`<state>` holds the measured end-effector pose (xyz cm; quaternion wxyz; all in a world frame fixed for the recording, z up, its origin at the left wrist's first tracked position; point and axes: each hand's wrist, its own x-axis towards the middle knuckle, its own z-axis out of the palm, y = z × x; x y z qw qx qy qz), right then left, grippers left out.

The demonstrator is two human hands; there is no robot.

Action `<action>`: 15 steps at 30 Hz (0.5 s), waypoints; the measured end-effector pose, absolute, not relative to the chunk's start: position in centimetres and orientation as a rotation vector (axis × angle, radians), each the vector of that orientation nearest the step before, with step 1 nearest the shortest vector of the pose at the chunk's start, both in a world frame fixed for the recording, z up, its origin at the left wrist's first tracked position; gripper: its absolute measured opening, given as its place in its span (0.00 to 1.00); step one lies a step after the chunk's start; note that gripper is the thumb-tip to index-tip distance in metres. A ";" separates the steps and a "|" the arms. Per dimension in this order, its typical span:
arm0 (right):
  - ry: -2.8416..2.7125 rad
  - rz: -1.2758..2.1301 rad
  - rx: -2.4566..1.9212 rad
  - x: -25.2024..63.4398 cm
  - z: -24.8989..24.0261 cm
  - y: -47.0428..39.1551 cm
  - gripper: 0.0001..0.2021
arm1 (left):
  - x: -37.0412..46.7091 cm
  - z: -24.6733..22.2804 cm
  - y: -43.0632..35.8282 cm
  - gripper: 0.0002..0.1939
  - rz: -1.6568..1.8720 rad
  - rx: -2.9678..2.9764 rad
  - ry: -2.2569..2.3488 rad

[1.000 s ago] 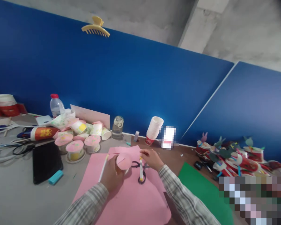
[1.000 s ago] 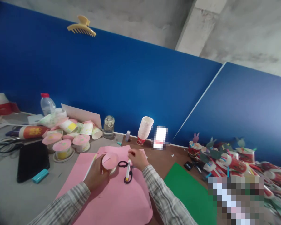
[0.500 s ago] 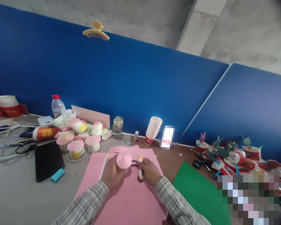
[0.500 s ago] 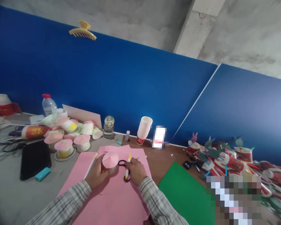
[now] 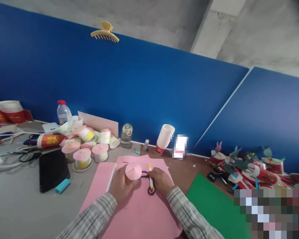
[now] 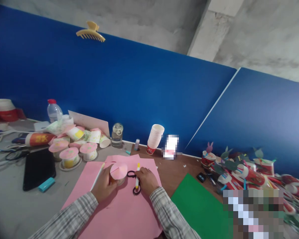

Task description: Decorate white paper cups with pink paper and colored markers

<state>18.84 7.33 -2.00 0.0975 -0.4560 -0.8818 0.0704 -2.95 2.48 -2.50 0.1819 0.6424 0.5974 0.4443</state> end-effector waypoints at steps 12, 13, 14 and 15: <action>-2.563 0.175 -1.316 18.6 -3.2 7.6 0.14 | -4.6 -2.6 2.7 0.35 1.078 1.895 1.936; -2.549 0.172 -1.313 18.6 -3.4 7.5 0.15 | -5.1 -2.2 2.8 0.34 1.042 1.894 1.974; -2.532 0.168 -1.311 18.7 -3.5 7.5 0.16 | -5.7 -1.8 3.0 0.31 1.002 1.896 2.010; -2.514 0.165 -1.308 18.8 -3.7 7.5 0.16 | -6.4 -1.4 3.1 0.27 0.954 1.896 2.049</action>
